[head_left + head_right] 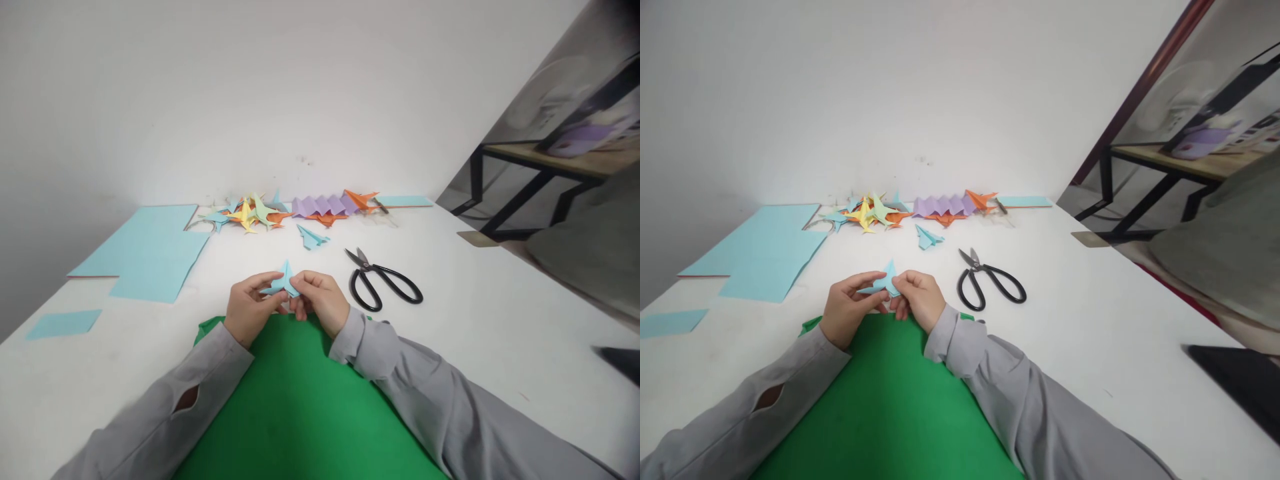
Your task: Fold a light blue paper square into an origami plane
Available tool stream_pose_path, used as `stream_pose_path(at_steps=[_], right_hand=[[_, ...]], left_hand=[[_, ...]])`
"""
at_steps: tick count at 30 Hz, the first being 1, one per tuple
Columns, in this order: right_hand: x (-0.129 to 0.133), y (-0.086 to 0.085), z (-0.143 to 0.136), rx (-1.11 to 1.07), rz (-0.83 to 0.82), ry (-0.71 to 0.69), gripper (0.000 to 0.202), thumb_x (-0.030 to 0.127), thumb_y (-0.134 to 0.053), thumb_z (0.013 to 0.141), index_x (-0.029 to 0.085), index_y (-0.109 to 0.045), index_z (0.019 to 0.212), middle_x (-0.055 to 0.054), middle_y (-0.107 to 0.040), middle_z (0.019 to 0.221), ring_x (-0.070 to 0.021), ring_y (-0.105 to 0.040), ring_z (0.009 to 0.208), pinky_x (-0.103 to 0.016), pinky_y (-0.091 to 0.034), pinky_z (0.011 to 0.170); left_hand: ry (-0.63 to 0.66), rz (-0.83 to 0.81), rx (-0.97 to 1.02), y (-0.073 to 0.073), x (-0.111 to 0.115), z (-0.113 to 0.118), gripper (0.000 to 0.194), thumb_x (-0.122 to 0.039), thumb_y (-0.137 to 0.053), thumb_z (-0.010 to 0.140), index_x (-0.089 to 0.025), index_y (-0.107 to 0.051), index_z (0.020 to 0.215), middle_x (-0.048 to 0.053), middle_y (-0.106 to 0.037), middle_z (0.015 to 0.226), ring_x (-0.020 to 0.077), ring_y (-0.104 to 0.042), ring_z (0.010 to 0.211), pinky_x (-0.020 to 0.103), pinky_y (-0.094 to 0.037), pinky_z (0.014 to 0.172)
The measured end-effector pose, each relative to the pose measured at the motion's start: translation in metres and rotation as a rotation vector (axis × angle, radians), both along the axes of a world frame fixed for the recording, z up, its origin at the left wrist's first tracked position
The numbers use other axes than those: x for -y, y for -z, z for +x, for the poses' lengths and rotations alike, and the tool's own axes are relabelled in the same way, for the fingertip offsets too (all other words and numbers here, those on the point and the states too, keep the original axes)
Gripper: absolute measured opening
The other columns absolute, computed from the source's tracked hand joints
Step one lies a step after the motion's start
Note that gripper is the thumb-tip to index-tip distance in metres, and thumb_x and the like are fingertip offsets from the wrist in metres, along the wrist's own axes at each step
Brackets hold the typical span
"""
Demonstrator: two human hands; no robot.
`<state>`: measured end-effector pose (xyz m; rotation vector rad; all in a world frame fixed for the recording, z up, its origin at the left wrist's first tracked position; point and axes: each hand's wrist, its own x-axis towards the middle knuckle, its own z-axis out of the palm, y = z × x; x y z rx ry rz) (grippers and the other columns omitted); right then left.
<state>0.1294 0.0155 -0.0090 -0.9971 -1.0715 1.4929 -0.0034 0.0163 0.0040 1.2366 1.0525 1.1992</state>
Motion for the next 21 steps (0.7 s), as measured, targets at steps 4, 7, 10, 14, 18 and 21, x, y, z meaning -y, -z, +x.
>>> stream_pose_path(at_steps=[4,7,10,14,18,21], right_hand=[[0.0007,0.0025,-0.0013,0.062,0.056,-0.031,0.029,0.044,-0.056,0.072,0.017,-0.048,0.066,0.005,-0.057,0.044,-0.0077,-0.049,0.031,-0.016,-0.035,0.031],[0.0012,0.0038,-0.0012,0.088,0.082,-0.068,0.031,0.046,-0.053,0.074,0.017,-0.048,0.065,0.004,-0.058,0.046,-0.0074,-0.05,0.032,-0.016,-0.034,0.031],[0.0012,0.0045,-0.0008,0.081,0.089,-0.088,0.031,0.046,-0.051,0.075,0.017,-0.048,0.064,0.004,-0.058,0.046,-0.0073,-0.05,0.032,-0.016,-0.034,0.032],[0.0008,0.0044,-0.0006,0.085,0.088,-0.1,0.031,0.046,-0.051,0.074,0.017,-0.048,0.063,0.003,-0.058,0.046,-0.0074,-0.05,0.032,-0.016,-0.035,0.032],[0.0009,0.0038,-0.0007,0.115,0.102,-0.111,0.031,0.045,-0.053,0.073,0.017,-0.047,0.062,0.003,-0.058,0.047,-0.0077,-0.05,0.032,-0.017,-0.035,0.032],[0.0016,0.0039,-0.0014,0.138,0.126,-0.102,0.032,0.045,-0.056,0.072,0.017,-0.044,0.061,0.003,-0.058,0.047,-0.0078,-0.05,0.033,-0.017,-0.034,0.032]], left_hand=[[-0.008,-0.033,0.016,0.0036,-0.0022,-0.0019,0.039,-0.021,-0.073,0.054,-0.009,-0.062,0.09,-0.001,-0.061,0.049,0.0124,-0.058,0.044,0.024,-0.05,0.048],[-0.008,-0.048,0.036,0.0041,-0.0025,-0.002,0.038,-0.021,-0.072,0.054,-0.01,-0.062,0.089,0.0,-0.062,0.05,0.0129,-0.059,0.045,0.025,-0.05,0.049],[0.001,-0.06,0.06,0.0036,-0.0023,-0.0016,0.036,-0.021,-0.072,0.054,-0.01,-0.062,0.087,0.0,-0.063,0.055,0.012,-0.058,0.045,0.025,-0.05,0.049],[-0.001,-0.067,0.083,0.0047,-0.0021,-0.0021,0.033,-0.02,-0.072,0.054,-0.011,-0.062,0.084,0.0,-0.062,0.055,0.0111,-0.057,0.044,0.024,-0.049,0.047],[0.006,-0.061,0.095,0.0052,-0.0017,-0.0026,0.027,-0.02,-0.07,0.056,-0.012,-0.062,0.08,-0.001,-0.062,0.051,0.0102,-0.056,0.043,0.023,-0.048,0.048],[-0.012,-0.05,0.076,0.0042,-0.0014,-0.0022,0.025,-0.019,-0.071,0.055,-0.012,-0.062,0.077,-0.001,-0.061,0.048,0.0108,-0.056,0.043,0.023,-0.049,0.047]])
